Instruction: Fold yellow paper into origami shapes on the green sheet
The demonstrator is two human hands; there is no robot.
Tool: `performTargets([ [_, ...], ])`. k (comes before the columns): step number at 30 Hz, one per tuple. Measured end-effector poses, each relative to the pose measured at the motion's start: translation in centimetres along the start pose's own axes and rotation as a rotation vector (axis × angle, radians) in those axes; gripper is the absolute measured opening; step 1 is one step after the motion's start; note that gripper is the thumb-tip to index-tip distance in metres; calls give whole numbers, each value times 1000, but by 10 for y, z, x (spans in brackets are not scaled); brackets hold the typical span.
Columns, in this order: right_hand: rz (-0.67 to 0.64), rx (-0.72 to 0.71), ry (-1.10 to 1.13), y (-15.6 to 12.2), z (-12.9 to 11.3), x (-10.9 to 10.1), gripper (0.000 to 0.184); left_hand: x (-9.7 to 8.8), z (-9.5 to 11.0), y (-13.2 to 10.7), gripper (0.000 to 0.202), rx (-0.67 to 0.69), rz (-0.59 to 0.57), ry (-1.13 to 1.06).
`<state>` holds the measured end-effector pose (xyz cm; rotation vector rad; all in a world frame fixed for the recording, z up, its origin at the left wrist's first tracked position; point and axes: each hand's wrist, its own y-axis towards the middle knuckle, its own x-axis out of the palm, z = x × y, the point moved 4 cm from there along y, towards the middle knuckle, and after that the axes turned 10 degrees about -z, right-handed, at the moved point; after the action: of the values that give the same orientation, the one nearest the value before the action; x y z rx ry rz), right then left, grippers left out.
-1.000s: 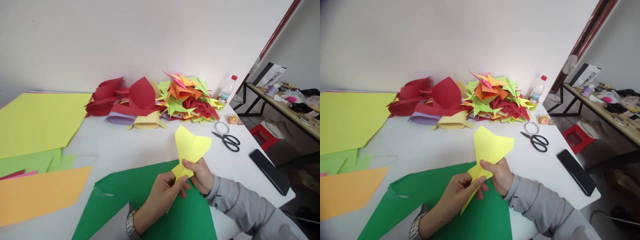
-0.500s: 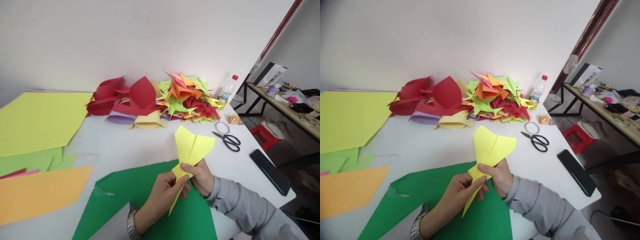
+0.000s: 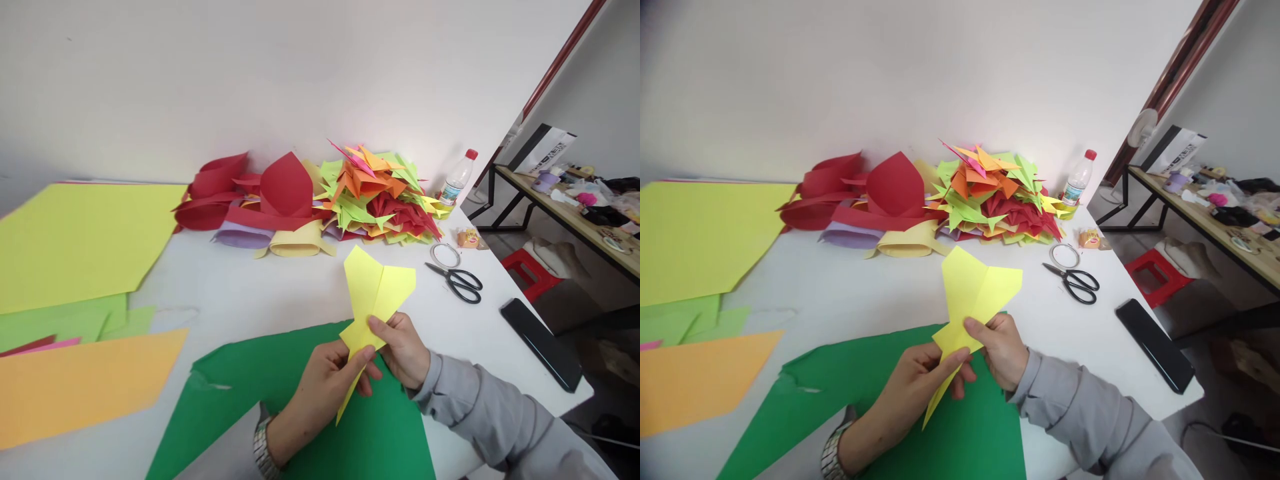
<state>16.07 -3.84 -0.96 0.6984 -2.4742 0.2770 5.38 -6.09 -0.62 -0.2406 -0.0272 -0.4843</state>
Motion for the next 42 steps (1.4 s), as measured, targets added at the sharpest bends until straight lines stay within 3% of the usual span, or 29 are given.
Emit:
performTargets([
  [5, 54, 35, 49, 1, -2, -1, 45, 2, -1, 2, 46, -8, -34, -18],
  [8, 120, -22, 33, 1, -5, -5, 44, 1, 1, 2, 47, 4, -37, -13],
  [13, -106, 33, -51, -1, -5, 6, 40, 1, 3, 0, 47, 26, -38, 0],
  [15, -137, 44, -61, -3, -4, 8, 37, 3, 4, -1, 47, 33, -46, 20],
  [20, -76, 58, -22, -3, -1, 6, 37, 6, 4, -2, 47, 31, -46, 70],
  [26, 91, 22, 13, 0, -1, -3, 41, 3, 3, -1, 44, 21, -65, 18],
  [31, -24, 7, -87, -3, -1, 0, 29, 2, 2, 0, 46, 40, -67, -37],
  [36, -20, 28, -67, -4, -1, 2, 32, 3, 1, 1, 46, 27, -96, -56],
  [42, 246, -64, 50, 0, -16, -7, 31, 3, -1, 2, 46, -2, -131, -146],
])
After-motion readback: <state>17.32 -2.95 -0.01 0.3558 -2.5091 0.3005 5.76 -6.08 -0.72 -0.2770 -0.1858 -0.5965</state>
